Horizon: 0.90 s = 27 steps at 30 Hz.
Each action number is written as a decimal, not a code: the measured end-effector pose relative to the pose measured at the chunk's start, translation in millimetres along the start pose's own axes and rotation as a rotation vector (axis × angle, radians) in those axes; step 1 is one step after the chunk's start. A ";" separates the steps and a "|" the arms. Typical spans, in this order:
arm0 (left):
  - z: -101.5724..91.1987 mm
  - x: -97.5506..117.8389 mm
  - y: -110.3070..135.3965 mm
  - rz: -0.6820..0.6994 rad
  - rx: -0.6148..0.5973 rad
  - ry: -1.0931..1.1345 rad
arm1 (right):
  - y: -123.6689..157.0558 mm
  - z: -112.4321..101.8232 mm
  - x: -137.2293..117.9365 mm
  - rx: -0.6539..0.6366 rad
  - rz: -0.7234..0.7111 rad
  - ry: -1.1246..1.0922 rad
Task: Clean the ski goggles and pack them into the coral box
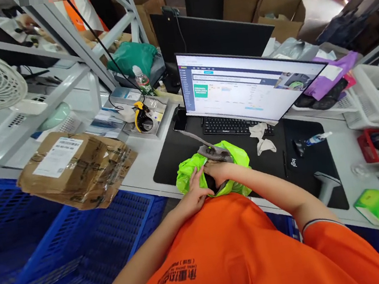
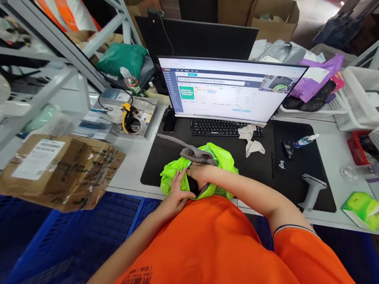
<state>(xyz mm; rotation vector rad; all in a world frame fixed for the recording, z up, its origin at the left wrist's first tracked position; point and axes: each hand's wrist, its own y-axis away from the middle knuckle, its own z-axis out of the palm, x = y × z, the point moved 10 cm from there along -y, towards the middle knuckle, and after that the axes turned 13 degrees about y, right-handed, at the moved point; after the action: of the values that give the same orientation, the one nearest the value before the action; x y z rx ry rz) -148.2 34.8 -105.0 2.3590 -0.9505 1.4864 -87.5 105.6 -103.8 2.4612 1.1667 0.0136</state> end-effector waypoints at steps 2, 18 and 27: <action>-6.0 -1.0 4.6 -0.032 0.061 -0.024 | 8.7 0.9 -0.1 -0.016 -0.009 0.005; -24.4 28.8 -29.1 -0.006 0.059 -0.353 | 99.9 -72.4 75.2 0.467 0.061 -0.377; -2.4 5.7 -45.1 -0.125 0.026 -0.335 | 168.5 -61.4 111.8 0.998 0.376 -1.235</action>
<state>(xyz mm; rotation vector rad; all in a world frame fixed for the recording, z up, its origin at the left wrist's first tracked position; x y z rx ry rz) -120.8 68.6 -91.5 2.6857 -0.8350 1.0851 98.3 116.0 -3.7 2.4564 0.0856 -2.0256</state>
